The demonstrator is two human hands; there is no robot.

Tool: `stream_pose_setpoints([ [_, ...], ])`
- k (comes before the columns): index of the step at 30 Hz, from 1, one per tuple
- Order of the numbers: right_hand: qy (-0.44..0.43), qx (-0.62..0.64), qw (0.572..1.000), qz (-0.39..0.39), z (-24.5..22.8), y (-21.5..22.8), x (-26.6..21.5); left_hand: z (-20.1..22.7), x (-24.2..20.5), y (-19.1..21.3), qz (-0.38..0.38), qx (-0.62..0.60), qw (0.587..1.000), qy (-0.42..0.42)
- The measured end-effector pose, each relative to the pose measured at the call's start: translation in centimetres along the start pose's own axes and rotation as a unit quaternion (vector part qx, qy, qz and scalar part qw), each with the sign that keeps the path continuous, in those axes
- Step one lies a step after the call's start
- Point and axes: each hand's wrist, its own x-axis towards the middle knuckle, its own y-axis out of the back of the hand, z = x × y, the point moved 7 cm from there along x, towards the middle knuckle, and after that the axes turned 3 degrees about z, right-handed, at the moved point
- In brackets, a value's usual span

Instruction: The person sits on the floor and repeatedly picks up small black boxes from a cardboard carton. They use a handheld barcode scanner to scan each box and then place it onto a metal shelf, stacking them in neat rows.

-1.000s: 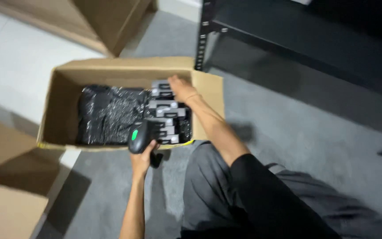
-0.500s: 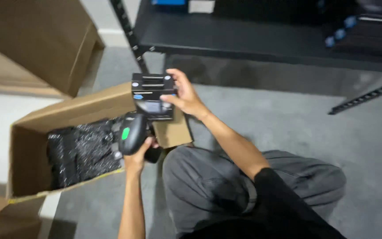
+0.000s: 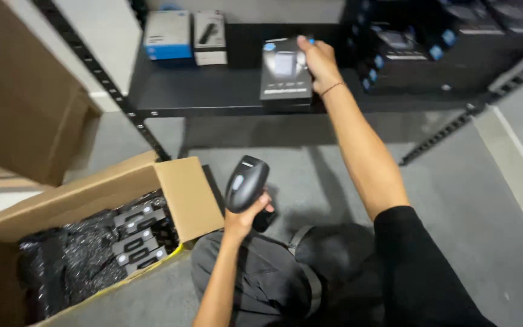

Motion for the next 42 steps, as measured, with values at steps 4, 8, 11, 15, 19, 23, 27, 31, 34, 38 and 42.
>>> stream_pose_setpoints([
  [4, -0.021, -0.131, 0.991, 0.028, 2.5, -1.3, 3.9, 0.4, -0.4, 2.0, 0.053, 0.059, 0.996, 0.030],
  [8, 0.037, -0.291, 0.956, 0.011, 2.6, -1.6, 2.3, 0.2, -0.4, 4.1, 0.073, 0.061, 0.994, 0.048],
  [11, 0.089, -0.387, 0.918, -0.007, 0.2, -2.2, -1.3, 1.1, 0.5, 4.0, 0.095, 0.053, 0.992, 0.058],
  [15, 0.054, -0.569, 0.817, -0.083, -4.4, -4.7, -10.5, 2.9, 2.2, 2.2, 0.084, 0.076, 0.991, 0.074],
  [19, 0.021, -0.574, 0.814, -0.089, -4.7, -5.5, -11.6, 4.1, 4.5, 0.9, 0.092, 0.060, 0.993, 0.045],
  [23, 0.003, -0.606, 0.790, -0.094, -5.0, -5.3, -11.8, 5.3, 4.9, 0.2, 0.099, 0.045, 0.993, 0.040],
  [27, 0.081, -0.573, 0.813, -0.063, -5.5, -3.3, -12.2, 4.8, 4.5, 0.2, 0.093, 0.068, 0.993, 0.038],
  [31, 0.257, -0.404, 0.878, -0.029, -2.7, 3.6, -12.7, 6.0, 3.1, -0.9, 0.073, 0.065, 0.995, 0.031],
  [34, 0.166, 0.314, 0.898, -0.260, 0.4, 8.6, -18.2, 3.8, 2.0, -2.3, 0.063, 0.044, 0.995, 0.071],
  [38, -0.068, 0.602, 0.790, -0.093, 4.6, 12.9, -25.2, 2.3, 1.2, -6.5, -0.022, 0.016, 1.000, 0.006],
  [42, -0.119, 0.596, 0.794, -0.022, 11.9, 16.8, -27.1, -1.5, -0.6, -9.1, -0.072, 0.038, 0.996, 0.039],
])
